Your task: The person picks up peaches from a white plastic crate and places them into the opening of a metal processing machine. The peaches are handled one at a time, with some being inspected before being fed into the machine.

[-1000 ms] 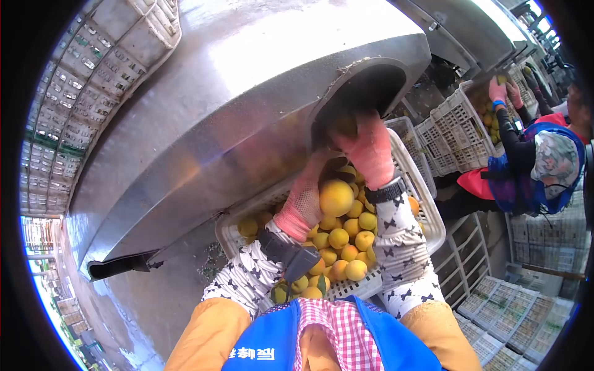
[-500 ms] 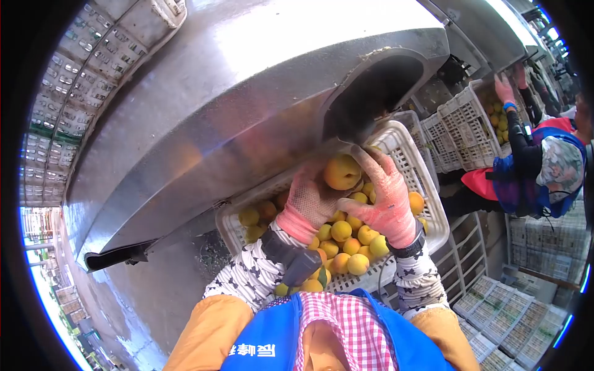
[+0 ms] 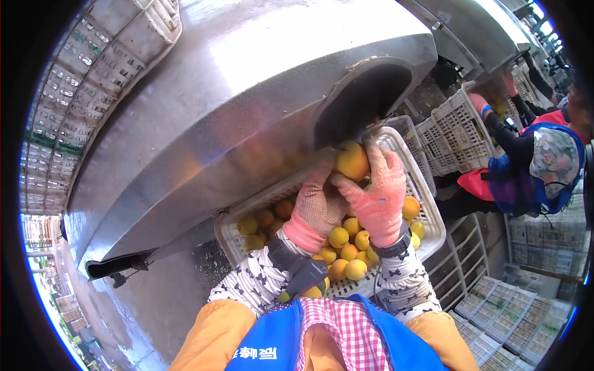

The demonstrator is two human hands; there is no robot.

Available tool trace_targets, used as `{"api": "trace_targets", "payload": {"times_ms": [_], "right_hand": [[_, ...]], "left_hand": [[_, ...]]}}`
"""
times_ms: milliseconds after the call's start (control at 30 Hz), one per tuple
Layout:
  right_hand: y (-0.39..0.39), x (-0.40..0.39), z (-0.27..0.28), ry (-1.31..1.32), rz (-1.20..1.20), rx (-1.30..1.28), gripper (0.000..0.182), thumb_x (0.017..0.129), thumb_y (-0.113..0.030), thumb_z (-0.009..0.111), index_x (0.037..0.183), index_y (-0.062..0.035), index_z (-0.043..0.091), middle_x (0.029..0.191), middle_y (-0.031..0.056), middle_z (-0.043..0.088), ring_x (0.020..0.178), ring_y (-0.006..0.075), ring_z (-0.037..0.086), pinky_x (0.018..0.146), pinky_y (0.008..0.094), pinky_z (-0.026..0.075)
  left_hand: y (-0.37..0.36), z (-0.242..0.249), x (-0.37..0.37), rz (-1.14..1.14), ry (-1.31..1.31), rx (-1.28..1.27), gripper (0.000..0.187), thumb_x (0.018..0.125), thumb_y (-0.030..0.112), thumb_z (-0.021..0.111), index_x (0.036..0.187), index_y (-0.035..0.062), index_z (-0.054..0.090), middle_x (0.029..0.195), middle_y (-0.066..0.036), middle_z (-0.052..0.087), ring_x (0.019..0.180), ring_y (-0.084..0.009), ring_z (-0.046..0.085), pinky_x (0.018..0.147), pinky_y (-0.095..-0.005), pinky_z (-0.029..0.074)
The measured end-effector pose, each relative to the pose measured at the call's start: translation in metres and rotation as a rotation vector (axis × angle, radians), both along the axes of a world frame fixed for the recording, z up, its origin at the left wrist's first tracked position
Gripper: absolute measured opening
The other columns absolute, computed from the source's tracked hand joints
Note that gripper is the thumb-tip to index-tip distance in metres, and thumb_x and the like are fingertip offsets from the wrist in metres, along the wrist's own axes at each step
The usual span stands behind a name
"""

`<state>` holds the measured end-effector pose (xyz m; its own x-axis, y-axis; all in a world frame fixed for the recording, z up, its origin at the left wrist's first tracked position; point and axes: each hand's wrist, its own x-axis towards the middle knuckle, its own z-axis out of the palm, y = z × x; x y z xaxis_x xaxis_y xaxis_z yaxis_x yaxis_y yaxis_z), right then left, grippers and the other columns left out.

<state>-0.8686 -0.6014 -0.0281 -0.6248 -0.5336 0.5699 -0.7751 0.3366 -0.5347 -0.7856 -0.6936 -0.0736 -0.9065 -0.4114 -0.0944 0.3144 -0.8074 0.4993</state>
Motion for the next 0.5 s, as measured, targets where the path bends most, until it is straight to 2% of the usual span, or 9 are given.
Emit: {"api": "trace_targets", "payload": {"times_ms": [100, 133, 200, 233, 267, 300, 367, 433, 500], "right_hand": [[-0.038, -0.044, -0.017, -0.073, -0.034, 0.041, 0.071, 0.068, -0.030, 0.087, 0.125, 0.0019, 0.060, 0.106, 0.0192, 0.063, 0.093, 0.0388, 0.061, 0.080, 0.0445, 0.053], [-0.066, -0.063, -0.031, 0.043, -0.059, 0.194, 0.061, 0.070, -0.025, 0.086, 0.118, 0.0021, 0.061, 0.105, 0.0181, 0.064, 0.092, 0.0336, 0.063, 0.080, 0.0405, 0.053], [-0.074, -0.067, -0.041, 0.126, -0.067, 0.383, 0.050, 0.072, -0.020, 0.086, 0.112, 0.0022, 0.063, 0.104, 0.0170, 0.065, 0.090, 0.0284, 0.065, 0.081, 0.0365, 0.054], [-0.065, -0.076, -0.017, -0.309, 0.185, 0.066, 0.046, 0.077, -0.016, 0.083, 0.113, 0.0023, 0.063, 0.103, 0.0137, 0.067, 0.089, 0.0231, 0.065, 0.080, 0.0329, 0.054], [-0.053, -0.082, -0.007, -0.749, 0.422, -0.257, 0.041, 0.081, -0.013, 0.080, 0.115, 0.0024, 0.063, 0.102, 0.0103, 0.068, 0.088, 0.0179, 0.065, 0.078, 0.0294, 0.053], [-0.037, -0.084, -0.010, -0.751, 0.421, -0.244, 0.041, 0.081, -0.013, 0.080, 0.115, 0.0024, 0.063, 0.102, 0.0103, 0.068, 0.088, 0.0179, 0.065, 0.078, 0.0294, 0.053], [0.006, -0.074, -0.018, -0.554, 0.153, -0.089, 0.038, 0.088, -0.008, 0.073, 0.123, 0.0016, 0.061, 0.105, 0.0065, 0.068, 0.091, 0.0101, 0.062, 0.078, 0.0248, 0.052], [0.037, -0.059, -0.051, -0.614, 0.102, 0.412, 0.046, 0.079, -0.021, 0.080, 0.119, -0.0048, 0.064, 0.102, 0.0133, 0.069, 0.095, 0.0280, 0.067, 0.087, 0.0338, 0.053], [0.058, -0.047, -0.100, -0.269, 0.083, 0.973, 0.052, 0.076, -0.030, 0.081, 0.119, -0.0062, 0.066, 0.104, 0.0134, 0.069, 0.101, 0.0329, 0.067, 0.092, 0.0375, 0.053]], "left_hand": [[-0.010, -0.044, 0.017, -0.016, -0.392, 0.040, 0.038, 0.101, 0.025, 0.058, 0.134, 0.0061, 0.051, 0.131, -0.008, 0.055, 0.123, -0.0172, 0.052, 0.110, -0.0350, 0.040], [-0.009, -0.106, 0.027, 0.024, -0.355, -0.451, 0.053, 0.091, 0.034, 0.069, 0.135, 0.0095, 0.051, 0.133, -0.011, 0.055, 0.123, -0.0223, 0.054, 0.109, -0.0367, 0.041], [-0.007, -0.124, 0.038, -0.127, -0.617, -0.833, 0.059, 0.086, 0.035, 0.073, 0.136, 0.0103, 0.051, 0.136, -0.014, 0.053, 0.125, -0.0252, 0.052, 0.109, -0.0379, 0.040], [-0.014, -0.132, 0.032, -0.271, -0.824, -1.249, 0.066, 0.081, 0.036, 0.076, 0.136, 0.0112, 0.051, 0.139, -0.016, 0.052, 0.128, -0.0282, 0.051, 0.109, -0.0390, 0.039], [-0.011, -0.147, 0.033, -0.284, -0.832, -1.225, 0.066, 0.081, 0.036, 0.076, 0.136, 0.0112, 0.051, 0.139, -0.016, 0.052, 0.128, -0.0282, 0.051, 0.109, -0.0390, 0.039], [-0.013, -0.165, 0.028, -0.290, -0.755, -1.517, 0.068, 0.079, 0.042, 0.076, 0.135, 0.0120, 0.053, 0.142, -0.016, 0.048, 0.129, -0.0309, 0.049, 0.108, -0.0439, 0.040], [-0.015, -0.186, 0.024, -0.292, -0.659, -1.788, 0.070, 0.077, 0.047, 0.077, 0.134, 0.0128, 0.056, 0.144, -0.017, 0.045, 0.130, -0.0337, 0.046, 0.107, -0.0488, 0.040], [-0.015, -0.199, 0.023, -0.490, -0.633, -2.126, 0.081, 0.071, 0.050, 0.080, 0.140, 0.0176, 0.052, 0.145, -0.019, 0.042, 0.130, -0.0367, 0.044, 0.107, -0.0489, 0.040], [-0.023, -0.193, 0.006, -0.699, -0.659, -2.090, 0.083, 0.069, 0.052, 0.080, 0.141, 0.0206, 0.052, 0.147, -0.019, 0.039, 0.130, -0.0391, 0.043, 0.108, -0.0497, 0.040]]}}
